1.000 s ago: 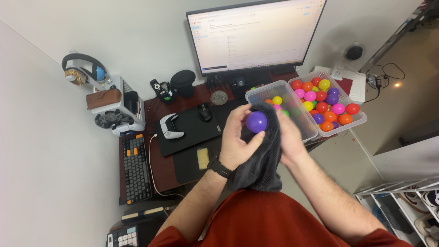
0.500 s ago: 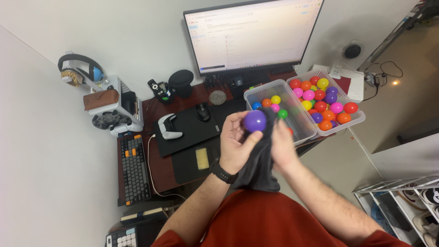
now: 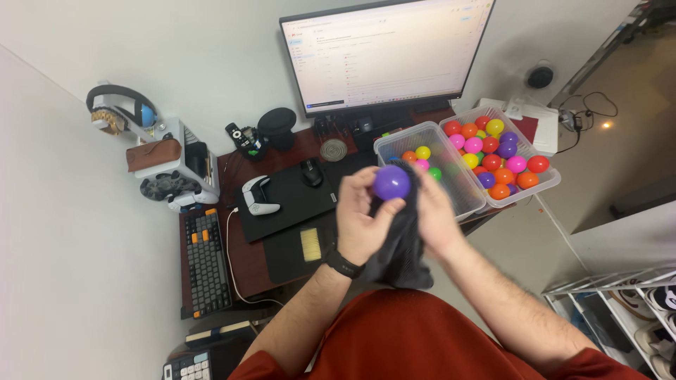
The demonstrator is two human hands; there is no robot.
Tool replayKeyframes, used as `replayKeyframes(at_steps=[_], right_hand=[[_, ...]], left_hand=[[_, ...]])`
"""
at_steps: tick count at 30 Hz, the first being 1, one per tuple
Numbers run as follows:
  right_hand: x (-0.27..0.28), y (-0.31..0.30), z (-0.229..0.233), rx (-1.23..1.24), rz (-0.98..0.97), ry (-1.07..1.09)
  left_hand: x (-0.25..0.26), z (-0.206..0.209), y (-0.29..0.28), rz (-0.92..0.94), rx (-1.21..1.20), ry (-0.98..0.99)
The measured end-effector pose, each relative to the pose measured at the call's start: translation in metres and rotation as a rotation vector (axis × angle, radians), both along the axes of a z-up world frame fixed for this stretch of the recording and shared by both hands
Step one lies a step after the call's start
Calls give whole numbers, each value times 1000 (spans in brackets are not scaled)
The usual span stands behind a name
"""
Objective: The person cleans multiple colorful plastic balls one at a time. They pick a ball from a bin, brush it with a small brush, wipe it with a dark cloth, and return it to the bin. The process repeats for several balls of different colors.
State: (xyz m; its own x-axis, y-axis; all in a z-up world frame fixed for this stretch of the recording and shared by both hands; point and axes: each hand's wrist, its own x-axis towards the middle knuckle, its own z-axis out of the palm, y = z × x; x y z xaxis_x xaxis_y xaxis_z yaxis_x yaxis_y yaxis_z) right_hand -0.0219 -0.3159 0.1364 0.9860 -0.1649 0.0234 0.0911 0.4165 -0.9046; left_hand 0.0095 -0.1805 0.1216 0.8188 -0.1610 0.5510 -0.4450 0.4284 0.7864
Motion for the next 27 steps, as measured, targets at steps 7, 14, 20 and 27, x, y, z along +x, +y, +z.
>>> replayKeyframes(at_steps=[7, 14, 20, 27], right_hand=[[3, -8, -20, 95, 50, 26], [8, -7, -12, -282, -178, -110], [-6, -3, 40, -1334, -383, -398], [-1, -8, 32, -1213, -315, -332]], left_hand=[[-2, 5, 4, 4, 81, -78], [-2, 32, 14, 402, 445, -301], [-5, 45, 25, 388, 779, -385], [-3, 23, 24, 313, 652, -211]])
